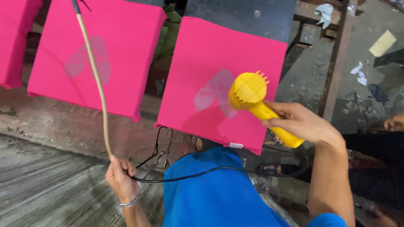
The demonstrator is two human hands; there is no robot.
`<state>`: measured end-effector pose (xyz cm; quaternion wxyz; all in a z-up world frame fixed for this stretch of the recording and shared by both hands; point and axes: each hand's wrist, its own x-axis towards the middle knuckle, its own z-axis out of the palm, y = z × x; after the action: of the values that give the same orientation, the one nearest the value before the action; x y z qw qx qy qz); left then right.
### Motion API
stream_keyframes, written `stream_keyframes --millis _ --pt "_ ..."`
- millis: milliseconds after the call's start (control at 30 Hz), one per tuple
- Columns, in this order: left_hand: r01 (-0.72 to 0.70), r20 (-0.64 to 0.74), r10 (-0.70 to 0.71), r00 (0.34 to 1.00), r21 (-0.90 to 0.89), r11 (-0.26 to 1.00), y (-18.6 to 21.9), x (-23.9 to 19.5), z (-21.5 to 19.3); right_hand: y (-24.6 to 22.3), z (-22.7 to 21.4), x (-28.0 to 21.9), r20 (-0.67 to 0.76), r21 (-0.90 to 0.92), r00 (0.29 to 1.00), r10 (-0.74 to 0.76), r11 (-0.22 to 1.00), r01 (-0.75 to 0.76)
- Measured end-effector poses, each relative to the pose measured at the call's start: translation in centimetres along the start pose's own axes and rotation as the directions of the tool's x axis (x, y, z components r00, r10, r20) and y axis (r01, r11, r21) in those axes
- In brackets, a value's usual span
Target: Drying screen-printed designs on fabric items using a handheld heat gun on a production line.
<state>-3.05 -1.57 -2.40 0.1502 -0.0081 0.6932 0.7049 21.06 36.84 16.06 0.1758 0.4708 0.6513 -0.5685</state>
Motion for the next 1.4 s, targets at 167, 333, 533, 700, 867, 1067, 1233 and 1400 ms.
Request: stream_keyframes --millis 167,333,533,700,867,1067,1233,1400 --pt "-0.068 0.088 0.062 0.994 0.069 0.995 0.6 0.0 0.0 -2.4 -0.1 2.4 -0.138 -0.024 0.990 0.024 0.999 -0.028" --pt "-0.093 0.091 0.086 0.992 0.077 0.993 1.6 -0.4 0.7 -3.0 0.2 6.0 -0.154 0.041 0.960 -0.234 0.969 0.243" --pt "-0.109 0.091 0.102 0.991 0.072 0.991 1.0 -0.9 0.1 -3.8 1.1 6.8 -0.017 -0.022 0.981 -0.193 0.981 0.192" --pt "-0.089 0.068 0.085 0.994 0.060 0.994 0.7 -0.8 -0.3 -3.4 -0.3 6.0 -0.178 -0.071 0.962 -0.205 0.978 0.196" --pt "-0.079 0.051 0.076 0.996 0.068 0.995 0.7 -0.8 0.0 -2.5 -1.3 4.2 -0.098 0.144 0.993 -0.068 0.986 0.082" --pt "-0.079 0.073 0.074 0.995 0.069 0.994 1.0 -0.9 0.6 -0.9 -1.3 7.2 -0.177 0.098 0.947 -0.267 0.953 0.287" --pt "-0.095 0.077 0.088 0.993 0.100 0.990 1.1 -1.0 0.7 -1.9 -0.6 7.6 -0.144 0.014 0.941 -0.307 0.950 0.313" --pt "-0.113 0.082 0.107 0.991 0.073 0.991 0.8 -1.1 1.0 -3.7 2.8 6.8 0.048 -0.044 0.965 -0.258 0.965 0.260"
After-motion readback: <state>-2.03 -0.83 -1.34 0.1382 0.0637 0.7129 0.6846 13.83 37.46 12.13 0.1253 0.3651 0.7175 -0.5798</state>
